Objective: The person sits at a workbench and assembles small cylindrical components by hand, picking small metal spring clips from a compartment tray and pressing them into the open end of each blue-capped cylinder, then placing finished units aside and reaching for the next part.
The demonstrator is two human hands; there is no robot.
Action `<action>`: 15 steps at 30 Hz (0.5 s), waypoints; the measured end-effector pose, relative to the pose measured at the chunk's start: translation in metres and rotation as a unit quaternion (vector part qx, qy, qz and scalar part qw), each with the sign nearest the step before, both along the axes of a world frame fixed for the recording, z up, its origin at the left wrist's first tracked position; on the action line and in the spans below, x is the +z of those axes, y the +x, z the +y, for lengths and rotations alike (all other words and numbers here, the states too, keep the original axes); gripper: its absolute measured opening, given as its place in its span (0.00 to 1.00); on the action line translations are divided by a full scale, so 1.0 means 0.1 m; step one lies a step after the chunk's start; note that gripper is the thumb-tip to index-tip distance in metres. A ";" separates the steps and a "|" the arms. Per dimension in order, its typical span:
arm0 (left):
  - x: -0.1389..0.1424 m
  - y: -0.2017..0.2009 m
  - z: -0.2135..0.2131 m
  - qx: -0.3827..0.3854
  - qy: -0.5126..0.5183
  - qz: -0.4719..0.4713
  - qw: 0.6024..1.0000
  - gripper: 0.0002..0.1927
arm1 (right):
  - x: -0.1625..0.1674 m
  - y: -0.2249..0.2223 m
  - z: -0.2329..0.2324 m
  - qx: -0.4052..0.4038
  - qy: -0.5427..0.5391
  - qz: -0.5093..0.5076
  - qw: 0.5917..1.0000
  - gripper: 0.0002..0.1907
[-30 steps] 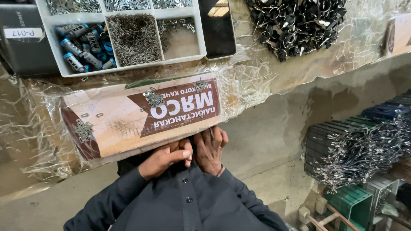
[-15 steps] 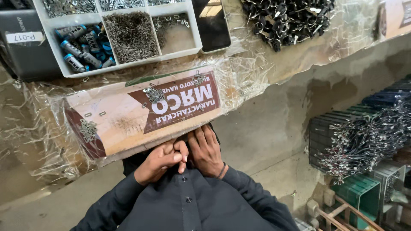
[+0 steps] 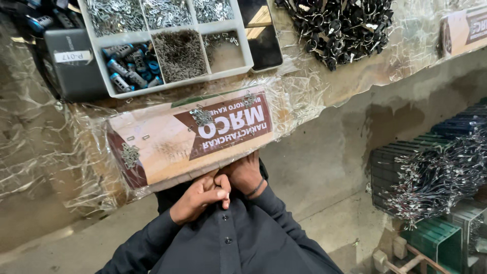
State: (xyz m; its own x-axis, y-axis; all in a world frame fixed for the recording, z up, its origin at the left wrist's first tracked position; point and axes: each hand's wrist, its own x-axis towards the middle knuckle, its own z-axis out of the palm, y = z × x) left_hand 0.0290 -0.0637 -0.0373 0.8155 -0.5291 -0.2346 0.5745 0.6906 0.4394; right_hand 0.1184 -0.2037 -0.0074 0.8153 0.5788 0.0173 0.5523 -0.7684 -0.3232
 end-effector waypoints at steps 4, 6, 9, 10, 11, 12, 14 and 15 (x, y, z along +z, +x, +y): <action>0.01 -0.01 0.11 -0.025 0.021 -0.021 0.999 0.29 | 0.08 0.13 0.16 0.009 0.012 0.001 1.000 0.31; 0.01 0.00 0.14 -0.033 0.023 -0.016 0.999 0.28 | 0.10 0.19 0.20 0.018 0.026 -0.048 0.998 0.35; 0.01 0.02 0.18 -0.048 0.020 -0.018 0.999 0.28 | 0.05 0.27 0.21 0.015 0.031 -0.076 0.997 0.29; 0.00 0.02 0.19 -0.054 0.019 -0.021 0.998 0.28 | 0.02 0.30 0.22 0.010 0.032 -0.078 0.996 0.26; -0.01 0.03 0.20 -0.056 0.020 -0.019 0.998 0.29 | -0.03 0.32 0.22 -0.012 0.102 0.003 0.995 0.25; -0.01 0.03 0.21 -0.059 0.019 -0.016 0.998 0.30 | -0.08 0.34 0.22 -0.034 0.171 0.085 0.981 0.24; -0.04 0.04 0.22 -0.067 0.022 -0.020 0.997 0.26 | -0.19 0.37 0.21 -0.091 0.331 0.232 0.910 0.22; -0.06 0.05 0.23 -0.071 0.026 -0.028 0.997 0.20 | -0.23 0.39 0.20 -0.123 0.420 0.293 0.850 0.21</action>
State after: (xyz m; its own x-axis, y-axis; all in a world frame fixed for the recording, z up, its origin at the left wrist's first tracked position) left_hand 0.0339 -0.0407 -0.0429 0.7453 -0.6287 -0.2219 0.6391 0.5789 0.5064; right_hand 0.1577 -0.1838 -0.0305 0.9208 0.3737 -0.1114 -0.0373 -0.1999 -0.9791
